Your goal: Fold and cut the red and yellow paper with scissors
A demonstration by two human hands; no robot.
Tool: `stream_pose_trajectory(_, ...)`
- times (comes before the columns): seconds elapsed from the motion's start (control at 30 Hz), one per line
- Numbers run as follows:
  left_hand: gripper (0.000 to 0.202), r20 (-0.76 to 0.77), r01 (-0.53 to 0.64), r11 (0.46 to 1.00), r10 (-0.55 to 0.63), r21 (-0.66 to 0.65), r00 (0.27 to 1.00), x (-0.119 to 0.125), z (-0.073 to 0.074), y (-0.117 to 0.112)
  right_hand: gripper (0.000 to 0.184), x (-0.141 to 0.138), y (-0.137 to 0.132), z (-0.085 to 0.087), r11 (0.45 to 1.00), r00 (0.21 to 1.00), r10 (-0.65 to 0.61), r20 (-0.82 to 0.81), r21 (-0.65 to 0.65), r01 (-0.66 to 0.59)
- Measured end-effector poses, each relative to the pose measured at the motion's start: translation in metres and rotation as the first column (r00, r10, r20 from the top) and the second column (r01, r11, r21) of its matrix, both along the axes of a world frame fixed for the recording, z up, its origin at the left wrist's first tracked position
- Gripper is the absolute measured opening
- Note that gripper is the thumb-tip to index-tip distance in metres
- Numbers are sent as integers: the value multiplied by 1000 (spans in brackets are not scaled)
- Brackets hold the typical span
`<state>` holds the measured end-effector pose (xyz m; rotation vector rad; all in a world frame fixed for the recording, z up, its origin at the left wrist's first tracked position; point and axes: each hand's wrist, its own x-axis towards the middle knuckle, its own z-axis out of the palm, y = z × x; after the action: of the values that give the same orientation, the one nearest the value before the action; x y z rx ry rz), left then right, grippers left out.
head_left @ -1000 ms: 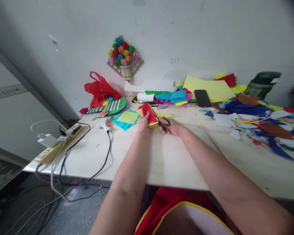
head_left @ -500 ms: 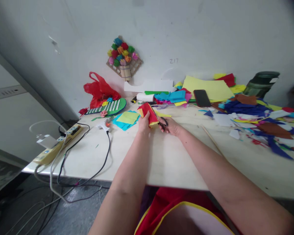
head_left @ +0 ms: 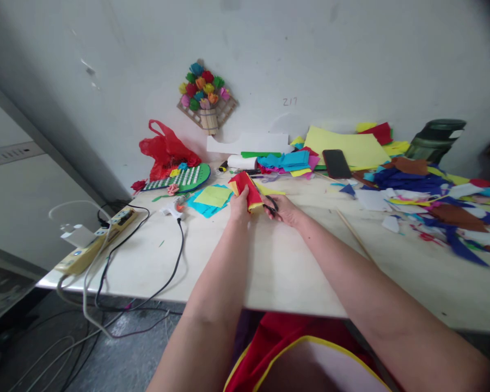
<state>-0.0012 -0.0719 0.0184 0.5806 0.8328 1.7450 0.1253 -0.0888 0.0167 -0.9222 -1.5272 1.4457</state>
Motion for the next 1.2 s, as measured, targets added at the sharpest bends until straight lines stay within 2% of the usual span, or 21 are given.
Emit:
stream_pose_trajectory(0.27,19,7,-14,1000,14,7,1000,-3,-2,4,37,3,-1,3,999,1000,22,-5,-31,-22)
stream_pose_trajectory(0.57,21,19,18,999,-19,44,1000,-1,2,0,35,6,-3,7,999,999,39,2,22,-39)
stream_pose_trajectory(1.0,17,29,13,999,-12,-46,999,5,8,-4,37,7,-1,5,995,999,34,12,89,-35)
stream_pose_trajectory(1.2,17,41,25,1000,-24,-18,999,5,7,-3,35,5,-2,5,997,1000,13,11,79,-14)
